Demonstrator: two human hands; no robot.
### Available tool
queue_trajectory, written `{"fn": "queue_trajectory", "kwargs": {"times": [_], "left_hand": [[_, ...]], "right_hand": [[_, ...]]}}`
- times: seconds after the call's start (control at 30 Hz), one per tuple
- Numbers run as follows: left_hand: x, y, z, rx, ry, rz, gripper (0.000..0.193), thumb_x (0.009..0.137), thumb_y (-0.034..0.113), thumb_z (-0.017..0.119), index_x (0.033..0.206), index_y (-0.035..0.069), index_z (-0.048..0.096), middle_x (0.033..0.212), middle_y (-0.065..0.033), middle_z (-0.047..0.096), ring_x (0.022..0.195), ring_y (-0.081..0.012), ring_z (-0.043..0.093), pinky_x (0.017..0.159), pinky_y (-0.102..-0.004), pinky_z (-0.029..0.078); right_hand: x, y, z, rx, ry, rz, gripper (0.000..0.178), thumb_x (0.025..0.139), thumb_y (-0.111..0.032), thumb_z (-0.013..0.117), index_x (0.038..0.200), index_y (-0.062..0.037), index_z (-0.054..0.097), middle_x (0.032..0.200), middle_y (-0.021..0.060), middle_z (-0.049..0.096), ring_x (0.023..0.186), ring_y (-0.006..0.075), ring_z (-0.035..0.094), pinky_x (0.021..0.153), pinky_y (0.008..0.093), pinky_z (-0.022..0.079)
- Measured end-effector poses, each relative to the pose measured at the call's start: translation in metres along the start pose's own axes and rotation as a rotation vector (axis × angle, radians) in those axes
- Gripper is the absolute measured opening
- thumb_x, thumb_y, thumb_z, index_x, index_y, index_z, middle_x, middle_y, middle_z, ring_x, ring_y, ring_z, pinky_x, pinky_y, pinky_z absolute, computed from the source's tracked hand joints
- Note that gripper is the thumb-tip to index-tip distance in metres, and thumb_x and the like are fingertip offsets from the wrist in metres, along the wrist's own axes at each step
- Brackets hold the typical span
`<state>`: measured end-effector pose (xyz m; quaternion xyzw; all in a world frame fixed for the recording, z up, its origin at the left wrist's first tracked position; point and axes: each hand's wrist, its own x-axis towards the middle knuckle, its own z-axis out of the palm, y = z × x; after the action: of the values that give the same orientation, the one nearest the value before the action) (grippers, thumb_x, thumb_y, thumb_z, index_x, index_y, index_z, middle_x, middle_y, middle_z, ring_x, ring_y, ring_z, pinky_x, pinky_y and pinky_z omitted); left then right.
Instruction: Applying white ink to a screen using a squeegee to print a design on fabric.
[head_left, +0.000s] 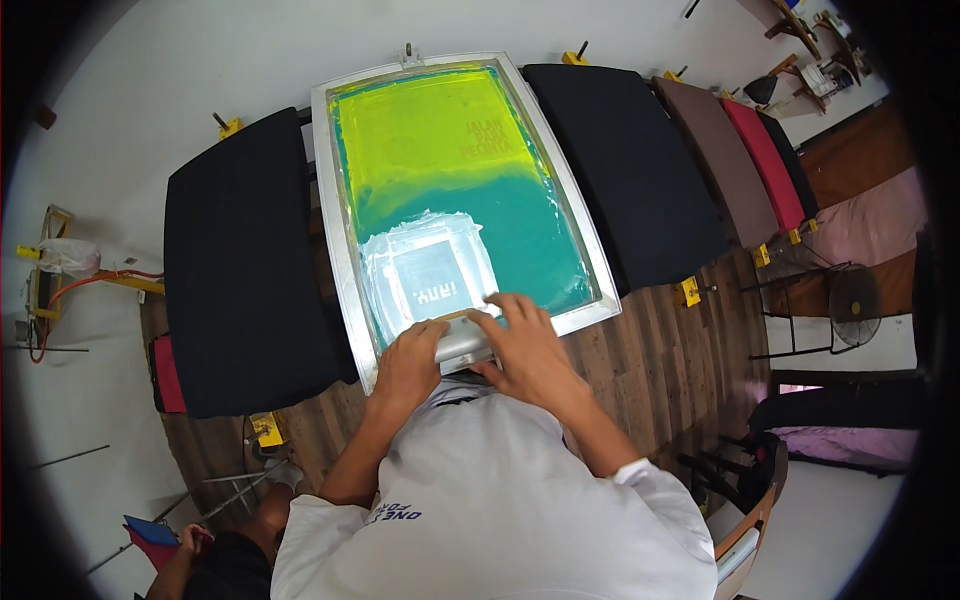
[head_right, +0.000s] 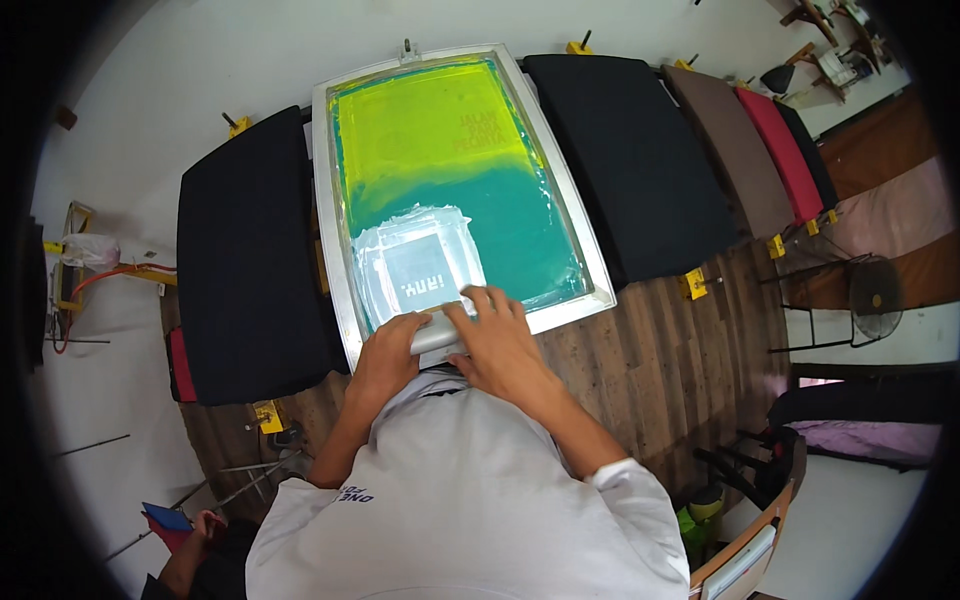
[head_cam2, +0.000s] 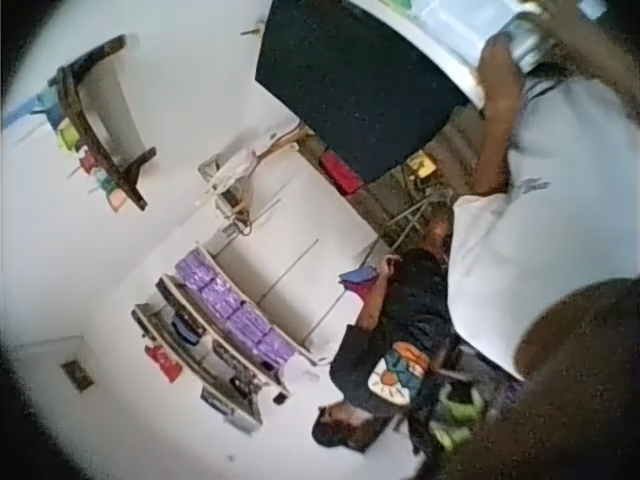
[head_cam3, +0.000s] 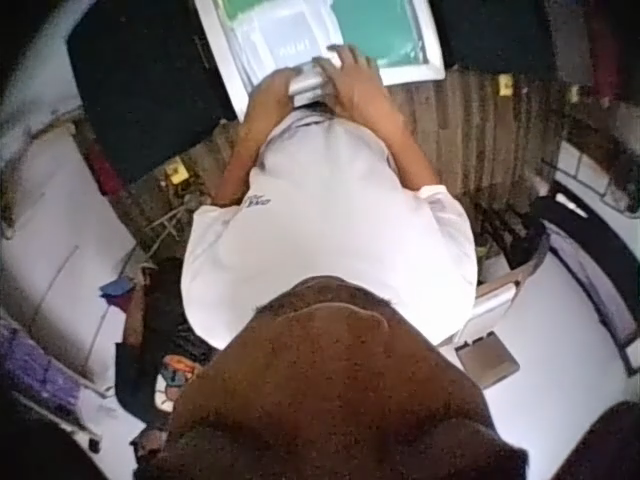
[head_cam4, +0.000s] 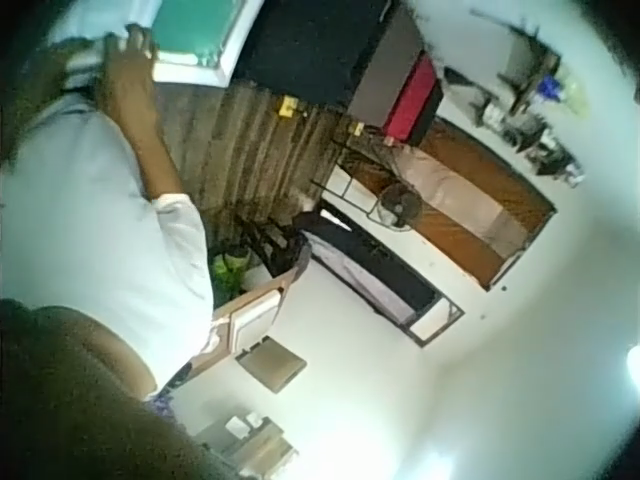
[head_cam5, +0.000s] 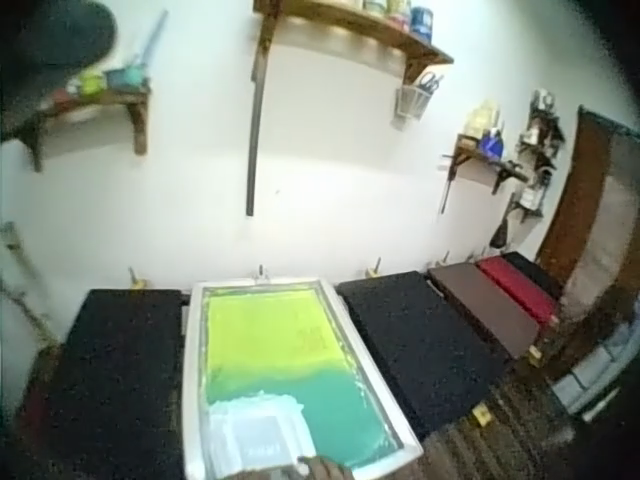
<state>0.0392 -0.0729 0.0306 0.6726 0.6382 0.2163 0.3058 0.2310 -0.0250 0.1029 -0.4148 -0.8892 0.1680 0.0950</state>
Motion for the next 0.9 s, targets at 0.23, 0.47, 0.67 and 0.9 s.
{"fn": "queue_trajectory", "kwargs": {"times": [0.23, 0.47, 0.67, 0.9], "left_hand": [[0.012, 0.006, -0.019, -0.071, -0.106, -0.005, 0.044, 0.069, -0.011, 0.059, 0.11, 0.001, 0.069, 0.102, -0.0229, 0.07, 0.095, -0.042, 0.067, 0.087, -0.0455, 0.053], [0.067, -0.015, -0.052, -0.064, -0.135, -0.017, 0.034, 0.071, -0.005, 0.06, 0.103, 0.001, 0.071, 0.094, -0.0251, 0.071, 0.092, -0.0414, 0.069, 0.085, -0.0435, 0.054], [0.067, -0.036, -0.019, -0.014, 0.114, 0.071, 0.046, 0.074, -0.012, 0.057, 0.118, 0.0, 0.066, 0.11, -0.025, 0.067, 0.099, -0.0411, 0.066, 0.088, -0.0471, 0.053], [-0.008, -0.005, 0.013, 0.12, 0.036, 0.101, 0.052, 0.077, -0.01, 0.059, 0.129, -0.003, 0.059, 0.13, -0.0286, 0.057, 0.126, -0.0414, 0.054, 0.112, -0.0513, 0.037]], "right_hand": [[0.042, 0.03, 0.043, 0.147, -0.375, -0.038, 0.036, 0.066, -0.006, 0.078, 0.101, -0.006, 0.07, 0.105, 0.0167, 0.069, 0.098, 0.0364, 0.067, 0.08, 0.0458, 0.055], [0.11, 0.037, 0.021, 0.086, -0.38, -0.026, 0.026, 0.066, -0.004, 0.071, 0.092, -0.0049, 0.069, 0.084, 0.0177, 0.071, 0.083, 0.0388, 0.069, 0.073, 0.0467, 0.056], [0.11, 0.049, 0.058, 0.089, -0.204, -0.05, 0.04, 0.065, 0.002, 0.07, 0.103, -0.0058, 0.063, 0.107, 0.0148, 0.063, 0.1, 0.038, 0.061, 0.081, 0.0469, 0.055], [0.03, 0.027, 0.057, 0.105, -0.19, -0.082, 0.048, 0.062, 0.002, 0.072, 0.108, -0.0033, 0.059, 0.109, 0.014, 0.058, 0.103, 0.0363, 0.057, 0.077, 0.046, 0.053]]}}
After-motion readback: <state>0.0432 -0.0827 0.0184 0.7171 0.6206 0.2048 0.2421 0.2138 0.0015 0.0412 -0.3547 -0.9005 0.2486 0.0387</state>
